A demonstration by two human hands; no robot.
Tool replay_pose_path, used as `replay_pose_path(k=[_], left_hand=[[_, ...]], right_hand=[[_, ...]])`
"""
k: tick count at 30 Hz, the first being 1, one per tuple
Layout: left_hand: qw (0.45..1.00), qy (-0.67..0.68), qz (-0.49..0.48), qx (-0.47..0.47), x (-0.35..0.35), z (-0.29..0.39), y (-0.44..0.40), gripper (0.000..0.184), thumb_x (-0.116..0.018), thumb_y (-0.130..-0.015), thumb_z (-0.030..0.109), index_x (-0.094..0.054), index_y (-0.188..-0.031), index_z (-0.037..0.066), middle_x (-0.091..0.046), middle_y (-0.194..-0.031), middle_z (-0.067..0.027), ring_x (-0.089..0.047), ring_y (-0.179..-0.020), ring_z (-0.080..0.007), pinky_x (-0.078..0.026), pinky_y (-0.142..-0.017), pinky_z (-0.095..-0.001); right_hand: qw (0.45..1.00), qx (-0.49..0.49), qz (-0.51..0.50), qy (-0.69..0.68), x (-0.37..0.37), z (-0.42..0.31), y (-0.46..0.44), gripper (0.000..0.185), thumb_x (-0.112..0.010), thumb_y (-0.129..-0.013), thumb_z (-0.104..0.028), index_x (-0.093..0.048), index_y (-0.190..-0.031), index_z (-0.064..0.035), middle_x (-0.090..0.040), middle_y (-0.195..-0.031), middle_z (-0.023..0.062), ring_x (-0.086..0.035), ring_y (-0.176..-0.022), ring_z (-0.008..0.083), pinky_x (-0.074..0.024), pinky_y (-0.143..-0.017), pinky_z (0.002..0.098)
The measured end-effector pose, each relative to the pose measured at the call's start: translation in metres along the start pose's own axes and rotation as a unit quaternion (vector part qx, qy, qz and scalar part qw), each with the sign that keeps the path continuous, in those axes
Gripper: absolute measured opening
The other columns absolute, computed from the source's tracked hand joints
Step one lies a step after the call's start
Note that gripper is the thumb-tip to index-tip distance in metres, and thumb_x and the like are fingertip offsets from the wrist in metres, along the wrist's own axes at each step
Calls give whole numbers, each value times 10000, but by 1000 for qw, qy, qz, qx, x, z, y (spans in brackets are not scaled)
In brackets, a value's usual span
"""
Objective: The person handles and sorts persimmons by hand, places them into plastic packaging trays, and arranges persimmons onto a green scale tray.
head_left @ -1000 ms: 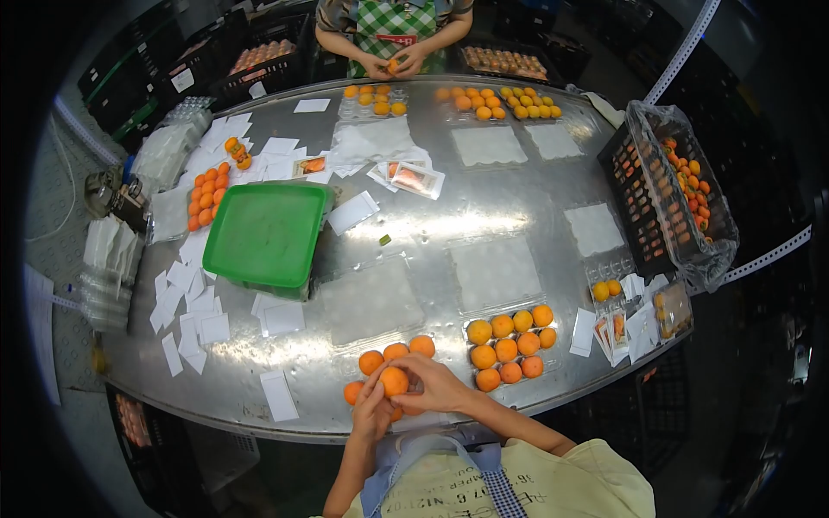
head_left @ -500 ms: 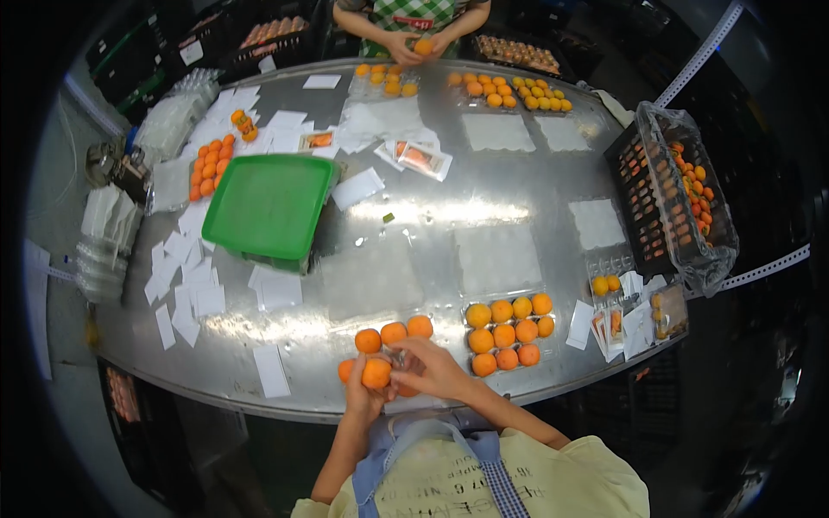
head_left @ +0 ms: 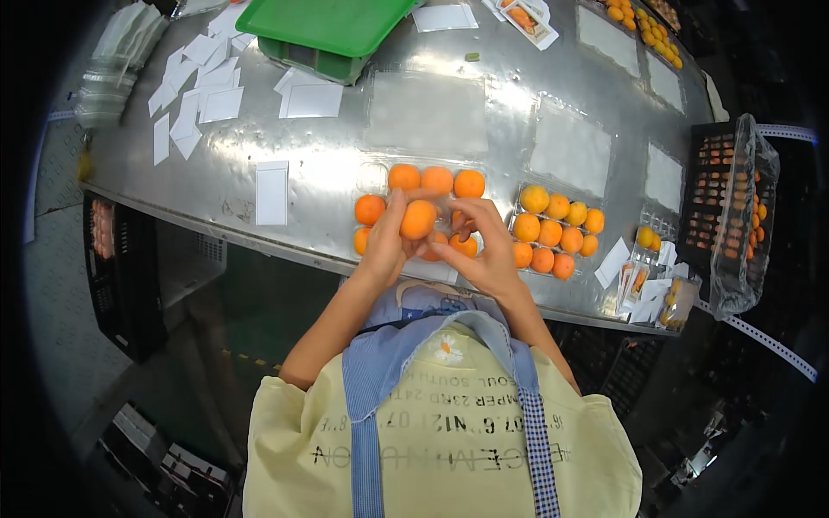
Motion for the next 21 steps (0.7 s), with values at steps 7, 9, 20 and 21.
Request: replay_pose_path(k=[7,9,20,21], left_hand=[[996,-85,0,-34,8,-10,3,521,-230,-1006,447,-402,-1318,67,-538,-1041,-72,-539,-800,-117,-467,-725,-260],[996,-78,-5,-35,8,-12,3,525,-243,-1001,454,-389,-1325,67,-548,-1048,-81,-535,-799,-130,-459,-721,-259],[993,-76,76,-59,54,-1,11,487,-379,-974,441,-487,-1221,35,-566,-1033,-66,-546,-817,-130,-434,-717,-257],[991,-78,90,-64,59,1,12,464,-388,-975,422,-503,-1201,33,-566,-1014,-61,-543,-805,-127,-431,-711,-254]], right_hand=[[996,43,17,76,-19,-5,-2,558,-796,-664,-188,-551,-1147,-53,-569,-1105,122,-556,-999,298,-471,-820,378],[995,43,29,86,-24,5,1,549,-796,-659,-169,-551,-1136,-52,-573,-1089,108,-568,-982,271,-472,-818,364],[862,-308,39,-401,-5,83,13,364,-640,-865,-228,-556,-1102,36,-614,-1005,65,-580,-873,131,-476,-754,267],[864,-319,33,-388,-4,88,14,374,-650,-858,-236,-557,-1100,33,-615,-1009,66,-583,-874,134,-482,-767,276]])
Point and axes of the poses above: each hand's wrist, its own y-axis away from the middle knuckle, its own x-axis out of the back of the hand, z = x × y, the point moved 5 cm from there along -y, towards the middle knuckle
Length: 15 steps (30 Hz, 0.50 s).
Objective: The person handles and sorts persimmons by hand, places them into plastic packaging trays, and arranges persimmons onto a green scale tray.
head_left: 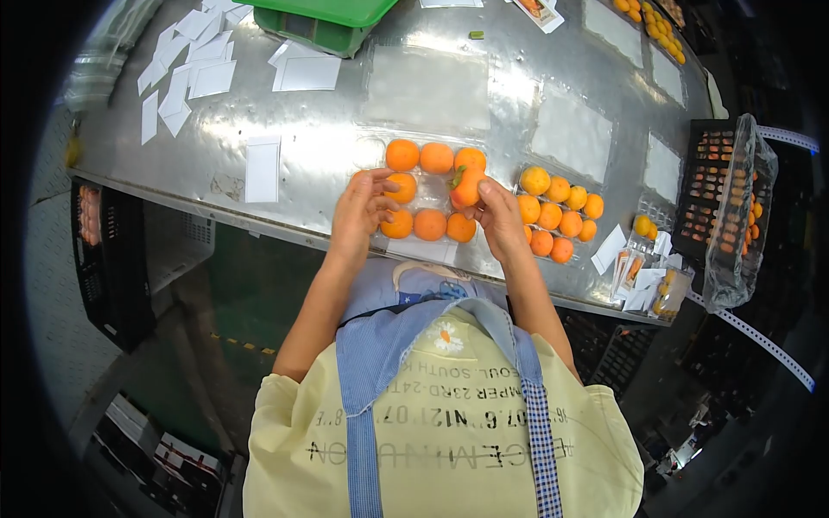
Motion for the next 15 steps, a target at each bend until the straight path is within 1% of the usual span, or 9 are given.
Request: replay_pose_path(k=[1,4,6,8,9,11,12,14,15], left_hand=[[1000,6,17,-6,4,4,0,392,-422,-972,366,-540,-1136,30,-566,-974,-52,-536,-787,-120,-426,-695,-252],[999,4,46,-15,18,7,0,354,-440,-971,337,-547,-1108,29,-567,-951,-48,-536,-777,-117,-421,-678,-250],[998,20,56,-21,26,8,-1,309,-472,-963,301,-548,-1091,30,-572,-931,-48,-536,-766,-111,-417,-664,-245],[997,22,65,-27,33,5,-2,292,-483,-960,286,-550,-1089,33,-574,-925,-49,-538,-765,-108,-415,-658,-239],[998,10,63,-27,34,5,-2,270,-504,-949,255,-553,-1099,37,-576,-946,-48,-544,-771,-104,-421,-662,-232],[998,-15,58,-29,32,7,-1,245,-545,-925,191,-560,-1121,45,-578,-988,-45,-555,-783,-95,-432,-669,-218],[996,-63,18,-61,24,11,1,277,-565,-905,167,-545,-1156,52,-566,-1034,-52,-553,-809,-98,-435,-683,-217],[978,-158,-60,-124,-5,22,12,377,-605,-864,117,-514,-1226,65,-543,-1126,-65,-549,-860,-104,-441,-711,-215],[973,-172,-112,-103,-15,23,15,541,-656,-811,95,-457,-1314,85,-487,-1258,-68,-537,-933,-107,-439,-746,-218]], right_hand=[[998,20,13,53,2,0,-3,378,-658,-853,-243,-557,-1092,32,-616,-1003,69,-586,-874,136,-485,-774,281],[971,86,34,220,-2,-4,-7,393,-679,-838,-258,-552,-1078,25,-619,-991,77,-593,-873,142,-492,-781,291],[929,139,29,341,-16,-17,-3,407,-692,-829,-262,-543,-1082,19,-621,-989,84,-597,-872,146,-494,-769,288],[876,173,23,449,-26,-21,-3,334,-671,-841,-196,-546,-1083,-2,-608,-950,44,-560,-810,97,-469,-704,245],[844,190,20,501,-30,-21,-3,302,-661,-847,-162,-547,-1083,-12,-602,-930,24,-542,-780,73,-457,-671,223],[934,130,-26,333,-26,-7,-9,373,-646,-857,-258,-535,-1106,-5,-620,-970,67,-590,-823,135,-485,-720,267],[964,97,-49,243,-25,0,-11,413,-638,-862,-306,-528,-1117,-1,-629,-990,88,-614,-845,166,-498,-745,289],[995,-8,-65,81,-34,0,-6,409,-584,-888,-346,-537,-1120,-13,-629,-979,79,-609,-816,155,-492,-716,277],[996,-60,-72,-3,-41,-1,-1,411,-556,-902,-366,-541,-1121,-19,-628,-974,74,-607,-802,149,-488,-701,270]])
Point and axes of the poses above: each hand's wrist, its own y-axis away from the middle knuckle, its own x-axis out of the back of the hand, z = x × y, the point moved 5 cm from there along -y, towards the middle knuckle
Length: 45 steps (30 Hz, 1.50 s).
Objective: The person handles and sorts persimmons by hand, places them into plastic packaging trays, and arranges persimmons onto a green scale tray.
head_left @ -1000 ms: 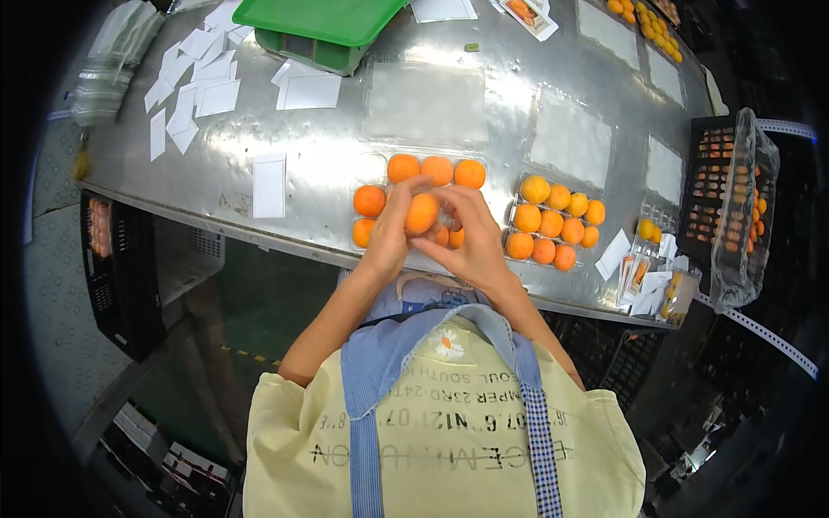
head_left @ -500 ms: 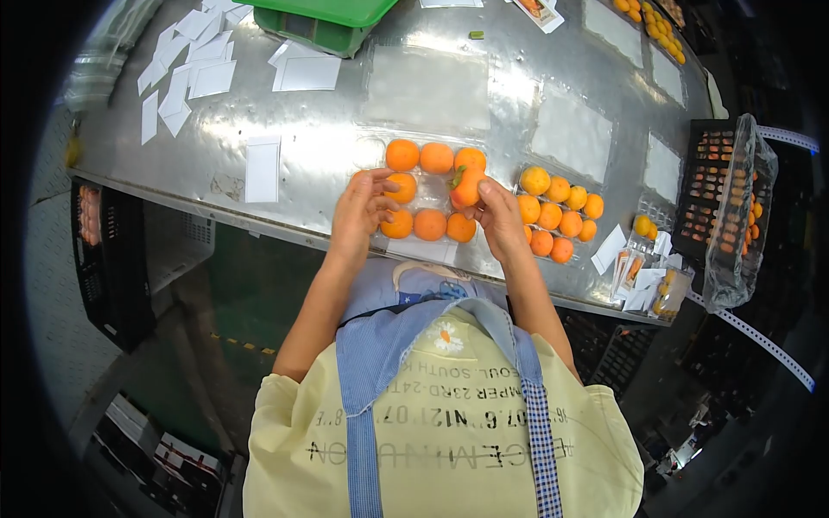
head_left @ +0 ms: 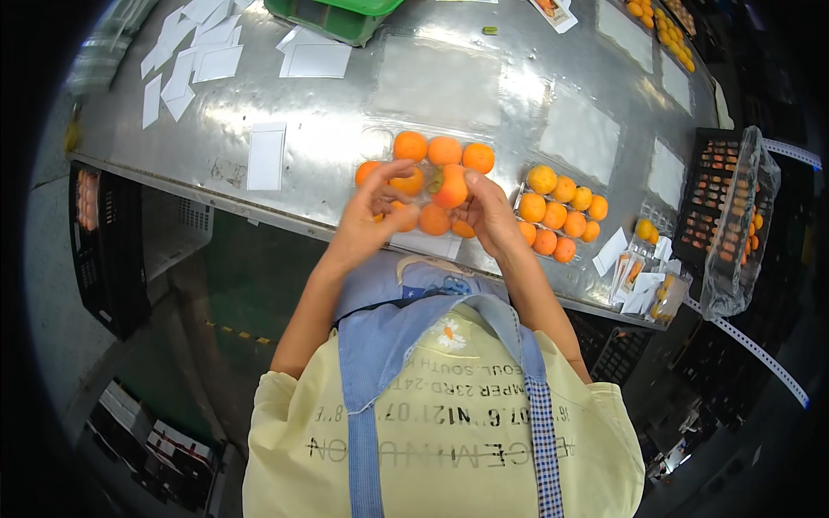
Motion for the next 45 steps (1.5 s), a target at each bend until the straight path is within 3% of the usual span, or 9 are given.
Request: replay_pose_path(k=[15,23,28,29,30,33,34,41,45], left_hand=[[999,-23,-30,9,-20,-2,-4,496,-675,-816,84,-510,-1281,31,-540,-1222,-65,-519,-1018,-142,-488,-799,-254],[999,-3,-1,32,-19,-10,-5,682,-654,-796,61,-344,-1403,75,-448,-1327,-131,-567,-975,-167,-485,-844,-302],[997,-38,55,38,-7,-14,-2,377,-565,-899,108,-488,-1260,31,-572,-1098,-87,-574,-871,-130,-441,-705,-227],[997,-45,59,38,-7,-14,-3,341,-560,-906,110,-509,-1233,29,-585,-1068,-74,-568,-848,-112,-437,-693,-220],[997,-44,59,38,-10,-11,-5,324,-560,-909,113,-518,-1219,29,-592,-1049,-65,-562,-834,-103,-433,-686,-217],[996,-32,72,41,-19,-11,2,284,-559,-916,123,-540,-1183,28,-606,-999,-44,-548,-801,-82,-426,-670,-209],[995,-26,83,45,-22,-11,4,277,-559,-917,125,-543,-1176,27,-608,-988,-42,-545,-794,-80,-426,-668,-209],[991,-19,118,59,-33,-20,33,236,-560,-919,112,-565,-1130,8,-611,-929,-53,-555,-758,-87,-436,-659,-219],[985,-19,151,75,-33,-28,49,220,-561,-919,109,-573,-1111,1,-614,-884,-48,-558,-751,-86,-437,-651,-218]], right_hand=[[999,-18,-44,19,-18,8,11,379,-508,-922,-419,-546,-1022,-55,-605,-862,51,-574,-727,116,-449,-636,241],[984,-6,-5,-176,37,7,13,442,-536,-903,-451,-542,-1165,-95,-652,-944,53,-631,-727,159,-520,-649,300],[903,391,88,-153,253,-183,124,372,-497,-945,-369,-519,-1180,-81,-605,-1080,85,-599,-977,171,-529,-792,262],[806,520,255,-126,263,-243,177,416,-484,-953,-348,-492,-1208,-19,-591,-1123,131,-601,-993,190,-537,-787,230],[806,555,120,-169,294,-289,213,520,-471,-953,-380,-445,-1237,55,-556,-1193,184,-597,-1025,227,-536,-819,258],[747,587,283,-130,304,-335,275,567,-440,-960,-369,-414,-1226,131,-519,-1223,260,-578,-1075,275,-527,-868,298],[742,583,324,-69,287,-331,270,617,-494,-939,-380,-360,-1294,106,-611,-1090,209,-643,-882,232,-530,-807,306],[842,297,358,275,276,-151,142,269,-634,-843,-177,-639,-1059,-16,-678,-904,94,-649,-743,178,-505,-643,282],[773,256,362,454,279,-97,126,290,-633,-818,-168,-633,-1059,-7,-681,-910,124,-655,-760,202,-516,-691,319]])
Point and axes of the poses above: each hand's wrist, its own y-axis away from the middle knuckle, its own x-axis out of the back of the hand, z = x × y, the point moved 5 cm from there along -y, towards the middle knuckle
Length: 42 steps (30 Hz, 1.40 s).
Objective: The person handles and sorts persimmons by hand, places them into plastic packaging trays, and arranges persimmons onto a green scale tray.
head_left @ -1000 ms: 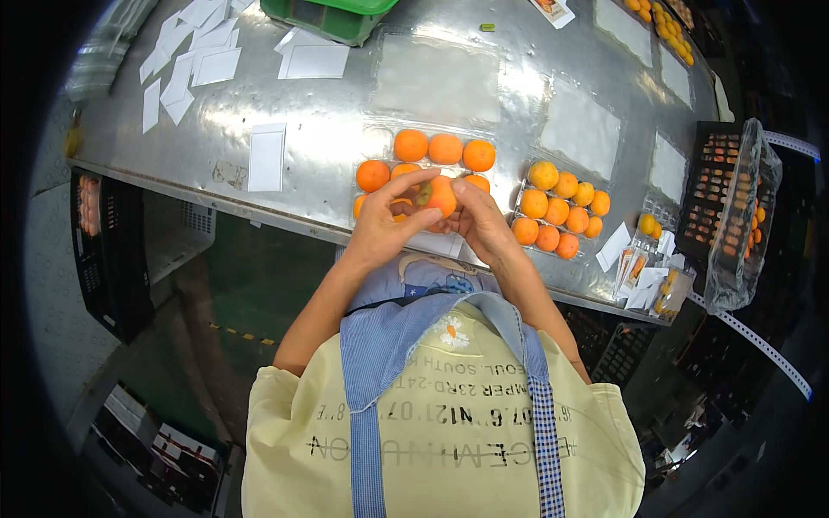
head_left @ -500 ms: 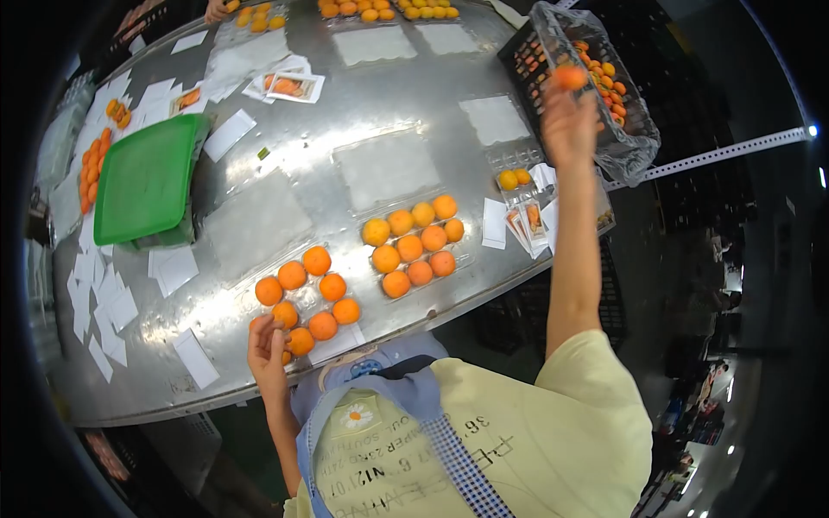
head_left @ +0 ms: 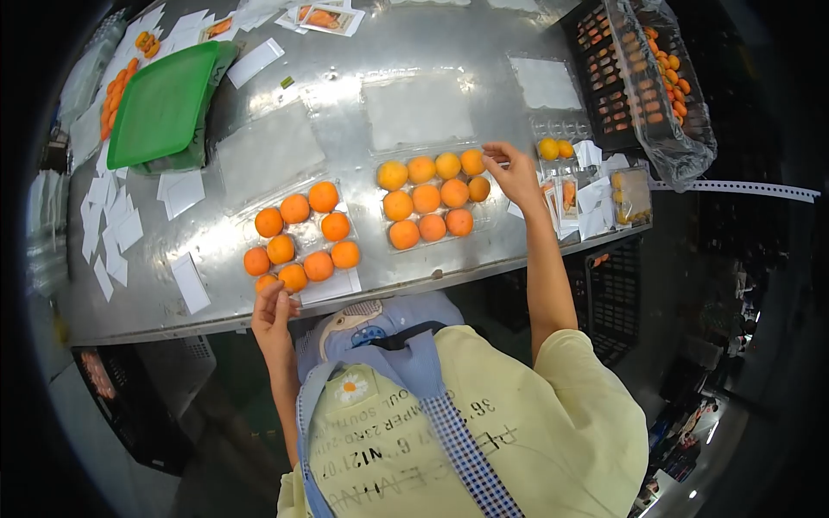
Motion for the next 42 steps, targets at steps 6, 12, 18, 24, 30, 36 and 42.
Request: replay_pose_path(k=[6,12,18,24,30,36,42], left_hand=[[1000,-2,13,6,-13,-7,5,214,-564,-916,102,-579,-1106,4,-620,-908,-55,-558,-753,-88,-443,-660,-217],[1000,-12,-5,3,-43,-10,6,209,-559,-918,98,-579,-1111,19,-616,-942,-57,-559,-777,-94,-444,-671,-218],[999,-23,-25,28,-65,-19,8,212,-563,-916,97,-576,-1117,27,-619,-957,-59,-561,-787,-100,-446,-675,-224],[998,-37,-48,17,-73,-14,5,211,-567,-914,96,-578,-1113,27,-620,-958,-64,-561,-783,-101,-449,-667,-228],[994,-59,-87,3,-63,-11,-5,224,-567,-912,93,-574,-1124,21,-617,-965,-52,-559,-787,-105,-446,-672,-231],[972,-153,-176,-40,-63,6,-20,402,-645,-845,114,-523,-1226,74,-583,-1104,-55,-570,-918,-136,-460,-759,-255],[920,-195,-310,-141,-105,57,-6,677,-758,-713,104,-460,-1320,84,-500,-1304,-67,-511,-1108,-188,-439,-926,-340]], right_hand=[[997,-13,4,73,14,36,12,323,-663,-765,-182,-635,-1046,-27,-680,-937,125,-659,-779,235,-520,-704,340],[979,-6,-90,185,-7,7,43,407,-725,-700,-286,-629,-1040,-83,-633,-983,83,-643,-789,228,-505,-699,349],[969,52,-75,229,-9,12,40,456,-754,-670,-273,-595,-1048,-74,-594,-946,92,-611,-823,243,-491,-684,359],[979,121,-7,165,-9,23,46,485,-760,-665,-227,-545,-1057,-39,-573,-950,121,-584,-886,263,-489,-718,347],[989,93,39,107,-14,36,55,468,-766,-652,-192,-555,-1035,-24,-555,-929,130,-586,-840,251,-498,-697,325],[945,-108,44,-306,-29,-23,84,427,-755,-745,-173,-550,-1080,-8,-585,-1021,69,-586,-903,144,-492,-780,267],[641,-175,-245,-706,-136,-141,138,479,-590,-882,-280,-467,-1236,19,-570,-1127,117,-576,-969,159,-487,-820,303]])
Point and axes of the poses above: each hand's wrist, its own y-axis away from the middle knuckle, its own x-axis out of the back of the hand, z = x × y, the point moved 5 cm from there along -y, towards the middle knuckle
